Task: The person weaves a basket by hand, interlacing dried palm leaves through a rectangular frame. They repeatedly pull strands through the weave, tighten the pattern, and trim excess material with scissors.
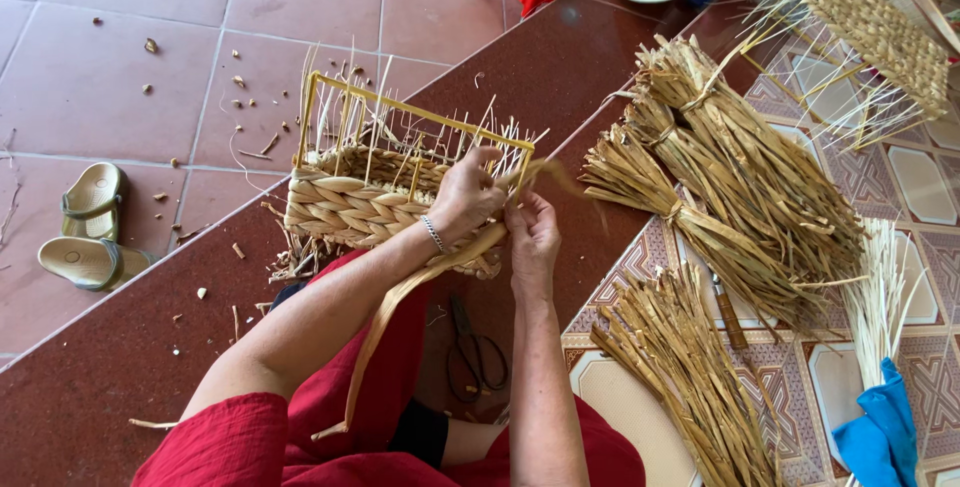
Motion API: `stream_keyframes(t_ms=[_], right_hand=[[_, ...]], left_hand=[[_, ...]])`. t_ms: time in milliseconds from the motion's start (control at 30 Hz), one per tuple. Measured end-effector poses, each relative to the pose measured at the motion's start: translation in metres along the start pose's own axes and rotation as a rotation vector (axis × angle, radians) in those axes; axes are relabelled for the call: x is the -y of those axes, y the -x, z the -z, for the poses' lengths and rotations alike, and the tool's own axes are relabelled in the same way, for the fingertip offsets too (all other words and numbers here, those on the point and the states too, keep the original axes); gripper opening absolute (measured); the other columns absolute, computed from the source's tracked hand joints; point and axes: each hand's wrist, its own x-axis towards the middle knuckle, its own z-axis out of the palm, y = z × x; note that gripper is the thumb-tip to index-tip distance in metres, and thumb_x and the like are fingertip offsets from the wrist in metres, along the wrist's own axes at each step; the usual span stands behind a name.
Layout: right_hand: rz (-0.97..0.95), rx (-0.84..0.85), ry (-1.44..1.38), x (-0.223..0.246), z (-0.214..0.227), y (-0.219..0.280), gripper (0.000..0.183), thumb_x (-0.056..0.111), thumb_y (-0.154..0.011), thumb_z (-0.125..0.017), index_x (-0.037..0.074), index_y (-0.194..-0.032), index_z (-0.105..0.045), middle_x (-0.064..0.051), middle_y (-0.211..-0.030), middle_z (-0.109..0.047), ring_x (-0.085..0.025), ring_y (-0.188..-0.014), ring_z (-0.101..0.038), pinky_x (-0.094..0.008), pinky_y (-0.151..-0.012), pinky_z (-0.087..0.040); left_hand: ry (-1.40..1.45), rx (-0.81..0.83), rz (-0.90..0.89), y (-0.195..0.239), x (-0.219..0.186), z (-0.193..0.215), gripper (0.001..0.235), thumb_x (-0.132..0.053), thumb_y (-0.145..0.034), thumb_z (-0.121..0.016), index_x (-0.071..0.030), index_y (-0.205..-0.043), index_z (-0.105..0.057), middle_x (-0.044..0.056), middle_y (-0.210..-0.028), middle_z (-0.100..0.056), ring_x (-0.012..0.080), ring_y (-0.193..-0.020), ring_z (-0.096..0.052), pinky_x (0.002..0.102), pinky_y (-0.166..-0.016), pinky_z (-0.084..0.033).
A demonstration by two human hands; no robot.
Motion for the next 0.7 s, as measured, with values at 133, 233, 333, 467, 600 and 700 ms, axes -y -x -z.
stream_keyframes(t_ms=[133, 233, 333, 467, 600, 700], right_hand=[[0.110, -0.095, 0.231, -0.006, 0.000, -0.003, 0.027, 0.016, -0.096, -0.073, -0.001, -0.116, -0.067, -0.009, -0.094, -0.074, -0.012, -0.073, -0.068, -0.026, -0.060, -0.059], [0.213, -0.074, 0.338, -0.003, -0.001, -0.003, 0.025, 0.016, -0.098, -0.069, 0.001, -0.117, -0.067, -0.007, -0.091, -0.075, -0.011, -0.074, -0.071, -0.024, -0.060, -0.061], [0.251, -0.065, 0.477, 0.001, -0.003, 0.004, 0.028, 0.017, -0.097, -0.064, 0.002, -0.121, -0.064, -0.006, -0.086, -0.075, -0.010, -0.073, -0.073, -0.023, -0.059, -0.061], [0.265, -0.066, 0.600, 0.011, 0.000, 0.005, 0.026, 0.026, -0.098, -0.067, 0.004, -0.112, -0.068, -0.004, -0.084, -0.076, -0.010, -0.072, -0.074, -0.025, -0.059, -0.061], [0.238, -0.062, 0.587, 0.010, 0.000, 0.000, 0.023, 0.030, -0.093, -0.074, 0.007, -0.097, -0.075, -0.004, -0.083, -0.075, -0.010, -0.073, -0.070, -0.027, -0.063, -0.057], [0.192, -0.032, 0.437, 0.005, -0.002, -0.010, 0.021, 0.028, -0.091, -0.079, 0.008, -0.090, -0.074, -0.004, -0.079, -0.073, -0.009, -0.069, -0.066, -0.026, -0.060, -0.055]], left_hand=[[0.429, 0.041, -0.028, 0.037, 0.004, 0.008, 0.058, -0.001, -0.082, -0.067, -0.001, -0.137, -0.051, 0.010, -0.092, -0.066, 0.0137, -0.066, -0.064, 0.025, -0.052, -0.055], [0.518, 0.166, 0.051, 0.053, 0.012, 0.015, 0.051, -0.001, -0.085, -0.070, 0.000, -0.132, -0.052, 0.007, -0.085, -0.066, 0.0128, -0.061, -0.063, 0.026, -0.050, -0.054], [0.518, 0.208, 0.041, 0.060, 0.022, 0.015, 0.037, -0.012, -0.098, -0.068, 0.002, -0.131, -0.059, 0.004, -0.084, -0.063, 0.0075, -0.061, -0.058, 0.023, -0.050, -0.050], [0.585, 0.056, -0.125, 0.075, 0.030, 0.015, 0.034, -0.013, -0.098, -0.063, -0.003, -0.130, -0.057, 0.002, -0.084, -0.063, 0.0075, -0.056, -0.057, 0.025, -0.049, -0.052], [0.721, 0.061, -0.272, 0.109, 0.037, 0.024, 0.025, -0.009, -0.095, -0.067, 0.001, -0.115, -0.056, 0.004, -0.099, -0.072, 0.0093, -0.073, -0.069, 0.028, -0.068, -0.063], [0.664, 0.165, -0.173, 0.123, 0.036, 0.024, 0.025, -0.008, -0.088, -0.073, -0.004, -0.109, -0.062, 0.000, -0.097, -0.067, 0.0046, -0.081, -0.065, 0.024, -0.073, -0.059]])
